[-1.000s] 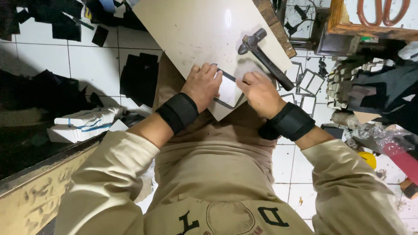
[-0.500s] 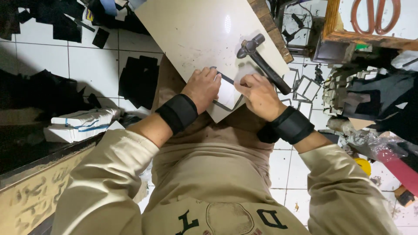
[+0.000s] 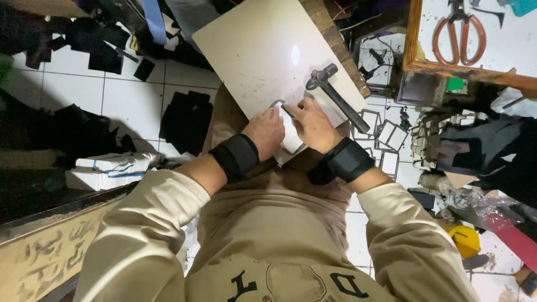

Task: The person folds and hammers the leather edges around a rectangular template plate.

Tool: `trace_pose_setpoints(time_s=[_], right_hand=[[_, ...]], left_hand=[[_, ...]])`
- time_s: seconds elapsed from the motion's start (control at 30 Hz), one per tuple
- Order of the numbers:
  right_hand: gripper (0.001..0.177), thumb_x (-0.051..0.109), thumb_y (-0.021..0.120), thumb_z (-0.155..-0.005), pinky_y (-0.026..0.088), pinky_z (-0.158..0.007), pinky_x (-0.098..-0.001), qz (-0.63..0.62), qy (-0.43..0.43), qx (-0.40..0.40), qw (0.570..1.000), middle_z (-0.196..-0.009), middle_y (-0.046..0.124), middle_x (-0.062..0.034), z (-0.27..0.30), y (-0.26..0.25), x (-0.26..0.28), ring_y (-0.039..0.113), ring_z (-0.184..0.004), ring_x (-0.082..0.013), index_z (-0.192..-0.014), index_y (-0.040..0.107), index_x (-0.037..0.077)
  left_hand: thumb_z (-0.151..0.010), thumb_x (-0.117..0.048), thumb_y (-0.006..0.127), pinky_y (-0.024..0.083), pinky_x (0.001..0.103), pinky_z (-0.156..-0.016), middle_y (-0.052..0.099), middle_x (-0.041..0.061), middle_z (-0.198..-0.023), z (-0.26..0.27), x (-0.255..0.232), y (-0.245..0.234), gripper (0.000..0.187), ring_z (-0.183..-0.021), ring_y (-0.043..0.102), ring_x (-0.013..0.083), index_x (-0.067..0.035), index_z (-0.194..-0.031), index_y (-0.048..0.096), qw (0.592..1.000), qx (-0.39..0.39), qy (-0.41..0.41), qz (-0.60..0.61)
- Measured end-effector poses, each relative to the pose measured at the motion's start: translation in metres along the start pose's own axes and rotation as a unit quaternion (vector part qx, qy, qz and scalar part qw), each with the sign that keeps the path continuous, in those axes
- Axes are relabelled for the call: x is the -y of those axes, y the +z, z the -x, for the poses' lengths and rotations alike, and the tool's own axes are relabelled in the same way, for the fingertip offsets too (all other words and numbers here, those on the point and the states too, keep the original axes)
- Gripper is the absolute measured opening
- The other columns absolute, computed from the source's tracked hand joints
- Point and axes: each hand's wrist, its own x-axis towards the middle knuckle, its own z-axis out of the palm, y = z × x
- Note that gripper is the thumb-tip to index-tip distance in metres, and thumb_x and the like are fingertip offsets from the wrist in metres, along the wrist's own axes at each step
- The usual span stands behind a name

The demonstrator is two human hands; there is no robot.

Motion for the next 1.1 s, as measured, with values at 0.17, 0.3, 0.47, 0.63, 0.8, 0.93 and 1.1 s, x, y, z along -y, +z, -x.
trace_pose_setpoints(time_s=[0.17, 0.3, 0.47, 0.63, 0.8, 0.93, 1.1], right_hand=[[0.045, 0.008, 0.073, -0.089, 0.052, -0.075, -0.0363, -0.136, 0.184, 0.049, 0.972, -0.093, 0.066, -0.0130, -0.007, -0.003, 0.008, 0.066, -0.084, -0.0261, -0.131, 0.058, 0.004], [0.044, 0.004, 0.071, -0.090, 0.048, -0.070, -0.0270, -0.376, 0.277, 0.007, 0.884, -0.092, 0.065, -0.0076, -0.007, 0.001, -0.006, 0.060, -0.081, -0.0139, -0.131, 0.054, 0.005], [0.026, 0.013, 0.060, -0.102, 0.052, -0.076, -0.0266, -0.574, 0.260, -0.041, 0.775, -0.099, 0.066, -0.0044, -0.015, -0.056, 0.020, 0.063, -0.087, -0.0141, -0.126, 0.059, 0.003], [0.017, 0.010, 0.062, -0.109, 0.051, -0.077, -0.0247, -0.514, 0.179, -0.116, 0.831, -0.098, 0.066, -0.0016, -0.004, -0.067, 0.023, 0.062, -0.090, -0.0093, -0.124, 0.066, 0.002], [0.026, -0.005, 0.073, -0.096, 0.050, -0.087, -0.0211, -0.319, 0.068, -0.156, 0.933, -0.106, 0.064, 0.0019, 0.001, -0.069, 0.060, 0.058, -0.095, -0.0048, -0.119, 0.063, 0.002], [0.021, -0.006, 0.073, -0.097, 0.050, -0.085, -0.0201, -0.327, 0.078, -0.182, 0.924, -0.103, 0.064, 0.0031, 0.005, -0.064, 0.058, 0.057, -0.091, -0.0035, -0.114, 0.065, 0.003], [0.025, -0.009, 0.075, -0.094, 0.048, -0.085, -0.0196, -0.339, 0.075, -0.209, 0.914, -0.098, 0.061, 0.0032, 0.011, -0.062, 0.058, 0.056, -0.091, -0.0038, -0.112, 0.063, 0.002]], left_hand=[[-0.064, -0.035, 0.078, 0.044, 0.046, -0.101, 0.053, 0.034, -0.138, 0.016, 0.005, 0.005, 0.084, -0.126, 0.051, 0.0424, 0.013, -0.129, 0.056, 0.995, -0.089, 0.045, -0.014], [-0.058, -0.033, 0.083, 0.043, 0.051, -0.105, 0.050, 0.035, -0.143, 0.023, 0.007, -0.005, 0.099, -0.133, 0.048, 0.0464, 0.011, -0.141, 0.051, 0.994, -0.092, 0.048, 0.048], [-0.092, -0.007, 0.073, 0.054, 0.041, -0.103, 0.068, 0.017, -0.134, 0.025, 0.023, -0.032, 0.044, -0.124, 0.065, 0.0322, -0.004, -0.134, 0.062, 0.959, -0.246, 0.028, 0.136], [-0.098, -0.010, 0.071, 0.058, 0.032, -0.078, 0.077, 0.016, -0.112, 0.019, 0.030, -0.084, 0.031, -0.094, 0.076, 0.0224, 0.003, -0.126, 0.068, 0.849, -0.262, -0.080, 0.452], [-0.099, -0.006, 0.070, 0.058, 0.027, -0.085, 0.076, 0.006, -0.111, 0.015, 0.031, -0.074, 0.025, -0.096, 0.070, 0.0092, 0.005, -0.122, 0.067, 0.662, -0.221, -0.044, 0.715], [-0.100, -0.005, 0.070, 0.058, 0.026, -0.084, 0.076, 0.007, -0.111, 0.013, 0.026, -0.072, 0.023, -0.096, 0.069, 0.0089, 0.005, -0.121, 0.068, 0.642, -0.216, -0.040, 0.735], [-0.100, -0.006, 0.071, 0.059, 0.027, -0.086, 0.077, 0.009, -0.112, 0.013, 0.021, -0.073, 0.023, -0.097, 0.071, 0.0102, 0.005, -0.120, 0.069, 0.639, -0.210, -0.041, 0.739]])
